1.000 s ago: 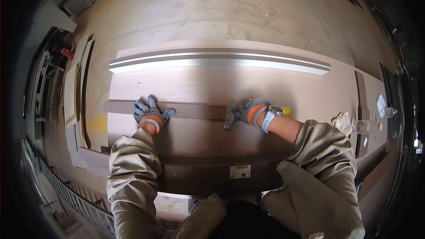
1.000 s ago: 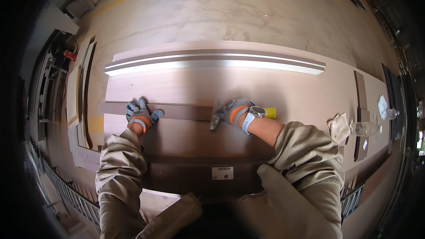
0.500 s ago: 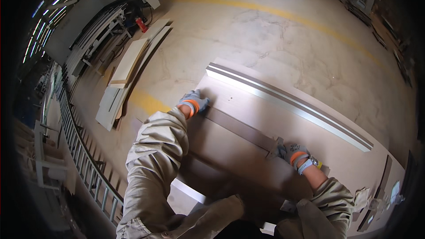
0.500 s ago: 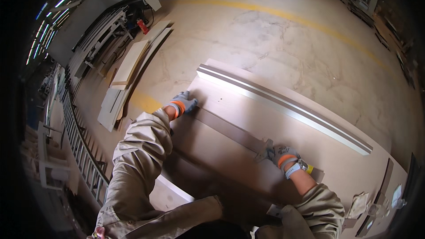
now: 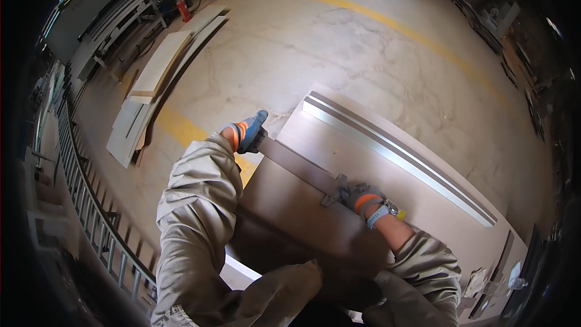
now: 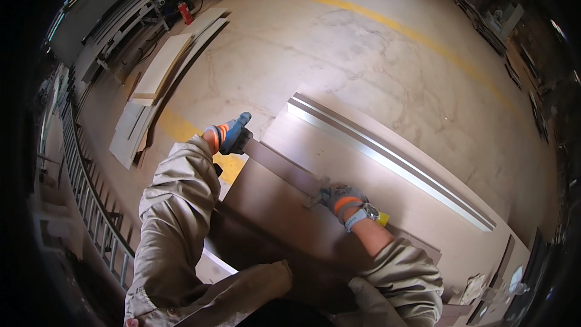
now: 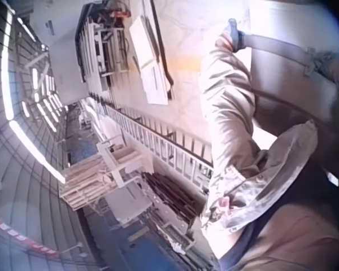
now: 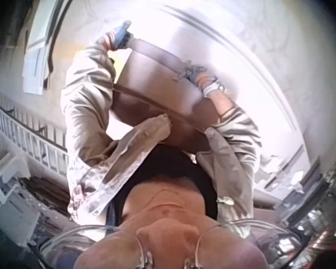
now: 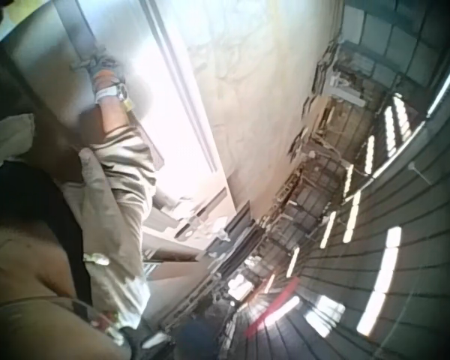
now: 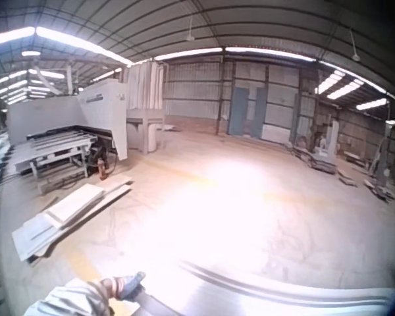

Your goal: Scraping excess material and cleaning the surfaces/edges of wood panels using a putty knife and a cloth.

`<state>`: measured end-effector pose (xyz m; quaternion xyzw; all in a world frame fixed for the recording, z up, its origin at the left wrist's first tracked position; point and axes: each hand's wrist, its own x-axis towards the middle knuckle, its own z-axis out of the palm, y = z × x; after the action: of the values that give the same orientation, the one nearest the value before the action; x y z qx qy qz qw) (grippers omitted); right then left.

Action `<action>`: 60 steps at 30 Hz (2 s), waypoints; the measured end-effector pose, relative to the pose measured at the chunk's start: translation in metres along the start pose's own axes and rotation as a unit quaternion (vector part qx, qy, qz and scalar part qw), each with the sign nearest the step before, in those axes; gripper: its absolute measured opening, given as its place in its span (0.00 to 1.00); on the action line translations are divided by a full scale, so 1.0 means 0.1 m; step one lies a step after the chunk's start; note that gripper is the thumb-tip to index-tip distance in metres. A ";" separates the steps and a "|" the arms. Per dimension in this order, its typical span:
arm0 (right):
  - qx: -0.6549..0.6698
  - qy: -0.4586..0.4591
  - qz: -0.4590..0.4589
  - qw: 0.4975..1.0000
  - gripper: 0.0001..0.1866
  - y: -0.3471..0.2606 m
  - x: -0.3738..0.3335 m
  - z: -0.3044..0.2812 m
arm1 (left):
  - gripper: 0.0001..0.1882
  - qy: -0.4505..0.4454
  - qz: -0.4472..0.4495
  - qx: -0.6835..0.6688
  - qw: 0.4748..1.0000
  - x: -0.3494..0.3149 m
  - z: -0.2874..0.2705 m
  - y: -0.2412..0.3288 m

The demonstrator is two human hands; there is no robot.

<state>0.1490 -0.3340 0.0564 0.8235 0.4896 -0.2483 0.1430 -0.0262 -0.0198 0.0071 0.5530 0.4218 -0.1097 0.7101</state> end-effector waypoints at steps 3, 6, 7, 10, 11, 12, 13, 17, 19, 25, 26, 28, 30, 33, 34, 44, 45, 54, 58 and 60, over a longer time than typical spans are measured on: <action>0.028 0.100 -0.086 0.991 0.29 -0.50 0.32 -0.22 | 0.35 0.043 0.001 -0.015 0.999 0.03 0.00 -0.02; 0.013 0.102 -0.059 0.993 0.31 -0.99 0.68 -0.26 | 0.35 0.008 0.028 0.001 1.000 0.03 -0.01 -0.07; 0.005 0.091 -0.042 0.995 0.31 -1.15 0.81 -0.28 | 0.35 0.008 0.038 0.001 0.999 0.02 -0.02 -0.10; 0.006 0.062 -0.027 0.998 0.32 -1.48 1.12 -0.41 | 0.35 0.040 0.076 0.029 0.996 -0.03 -0.01 -0.20; 0.021 0.049 -0.009 0.999 0.32 -1.54 1.19 -0.43 | 0.36 0.056 0.091 0.048 0.993 -0.05 0.00 -0.24; 0.017 0.067 -0.026 0.997 0.31 -1.57 1.24 -0.43 | 0.36 0.076 0.106 0.069 0.989 -0.08 -0.01 -0.27; 0.013 0.061 -0.027 0.998 0.31 -1.56 1.28 -0.42 | 0.36 0.100 0.120 0.093 0.983 -0.12 -0.01 -0.29; 0.062 0.178 -0.071 0.979 0.31 -1.37 1.36 -0.30 | 0.36 0.196 0.156 0.192 0.949 -0.29 -0.13 -0.29; 0.107 0.290 -0.098 0.946 0.31 -1.16 1.30 -0.24 | 0.37 0.235 0.159 0.238 0.929 -0.38 -0.19 -0.22; 0.562 -0.017 0.102 0.820 0.28 -0.16 0.52 -0.26 | 0.40 0.214 0.057 0.428 0.876 -0.60 0.21 -0.08; 0.545 -0.008 0.117 0.830 0.28 -0.01 0.34 -0.25 | 0.40 0.195 0.112 0.527 0.820 -0.62 0.42 -0.10; 0.543 0.011 0.148 0.826 0.27 0.23 -0.06 -0.25 | 0.40 0.156 0.199 0.641 0.725 -0.65 0.91 -0.14; 0.561 0.032 0.169 0.809 0.27 0.42 -0.44 -0.33 | 0.41 0.136 0.243 0.665 0.693 -0.62 1.37 -0.12; 0.536 0.156 0.203 0.805 0.28 0.60 -1.19 -0.31 | 0.41 0.021 0.263 0.721 0.641 -0.54 1.88 -0.13; 0.536 0.176 0.224 0.795 0.28 0.68 -1.44 -0.29 | 0.41 0.058 0.259 0.715 0.647 -0.49 1.97 -0.10; 0.686 0.430 0.326 0.488 0.31 1.00 -3.68 1.01 | 0.28 0.032 0.330 0.758 0.562 -0.48 2.43 -0.03; 0.697 0.434 0.374 0.432 0.32 1.00 -3.66 1.08 | 0.28 0.042 0.326 0.759 0.562 -0.47 2.48 0.01; 0.762 0.407 0.194 0.465 0.22 0.96 -3.52 0.96 | 0.18 0.053 0.425 0.665 0.612 -0.76 3.58 -0.06; 0.776 0.294 0.177 0.529 0.17 0.82 -3.04 0.61 | 0.23 0.052 0.419 0.678 0.601 -0.87 3.74 -0.29; 0.764 0.249 0.125 0.581 0.14 0.71 -2.75 0.45 | 0.26 0.081 0.402 0.679 0.609 -0.84 3.82 -0.47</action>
<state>0.0899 -0.5919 0.1687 0.7113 0.0270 -0.2960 -0.6370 0.0748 -0.3982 0.0476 0.9974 0.0173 -0.0226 0.0668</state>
